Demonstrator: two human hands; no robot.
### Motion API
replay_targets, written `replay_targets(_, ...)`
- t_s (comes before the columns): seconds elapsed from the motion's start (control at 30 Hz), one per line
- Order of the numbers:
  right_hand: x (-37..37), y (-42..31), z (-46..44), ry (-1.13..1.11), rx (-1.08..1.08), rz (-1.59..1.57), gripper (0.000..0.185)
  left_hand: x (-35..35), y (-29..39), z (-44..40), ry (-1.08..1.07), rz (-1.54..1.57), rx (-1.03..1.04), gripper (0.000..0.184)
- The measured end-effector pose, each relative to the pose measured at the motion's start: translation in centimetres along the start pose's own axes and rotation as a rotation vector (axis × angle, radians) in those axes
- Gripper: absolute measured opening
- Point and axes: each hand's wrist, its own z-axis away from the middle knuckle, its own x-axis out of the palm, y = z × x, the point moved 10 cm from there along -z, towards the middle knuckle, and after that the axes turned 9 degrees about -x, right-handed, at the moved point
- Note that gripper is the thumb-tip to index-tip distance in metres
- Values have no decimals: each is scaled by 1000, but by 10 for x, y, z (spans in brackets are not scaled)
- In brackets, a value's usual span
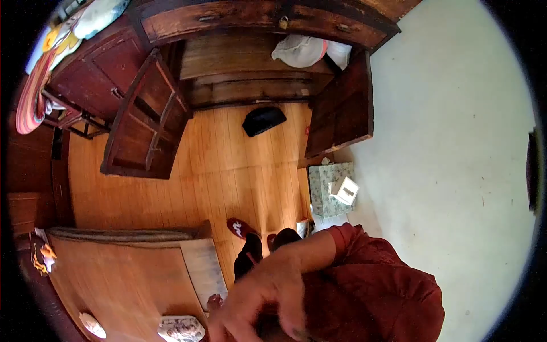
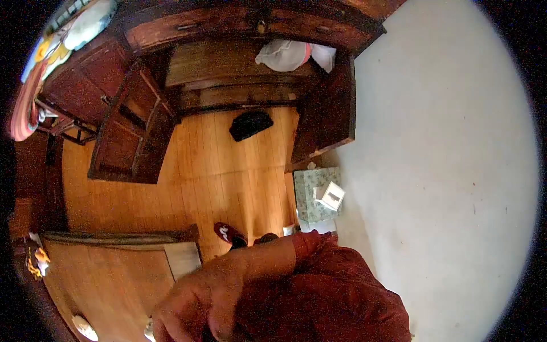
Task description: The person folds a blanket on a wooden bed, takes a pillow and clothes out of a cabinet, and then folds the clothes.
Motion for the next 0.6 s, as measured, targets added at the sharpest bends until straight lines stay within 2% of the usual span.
replay_targets(0.03,-26,-2,14,140,164,90,49,-4,14,-6,-23,38,5,55)
replay_targets(0.07,-62,-3,35,349,174,67,50,-7,27,-12,-47,77,10,55)
replay_targets(0.13,-144,-38,103,755,232,374,49,-8,45,-24,-106,155,9,53)
replay_targets(0.17,-177,-56,142,943,274,487,48,-7,53,-29,-142,194,1,53)
replay_targets(0.2,-203,-83,195,1266,348,566,50,-2,59,-34,-180,236,-9,52)
replay_targets(0.23,-238,-109,269,1404,364,727,52,4,67,-36,-197,259,-8,51)
replay_targets(0.27,-259,-151,311,1401,356,819,58,12,71,-37,-208,273,-11,50)
replay_targets(0.37,-283,-315,408,1788,370,1375,72,38,87,-31,-113,246,73,51)
replay_targets(0.47,-275,-473,422,2031,345,1921,87,76,107,-14,-26,219,25,51)
replay_targets(0.53,-280,-545,400,2026,246,2062,98,106,114,-2,2,198,-11,52)
replay_targets(0.57,-305,-580,403,1760,5,1968,109,120,120,1,11,190,-24,52)
replay_targets(0.6,-298,-584,377,1889,91,1970,112,134,124,5,17,187,-36,52)
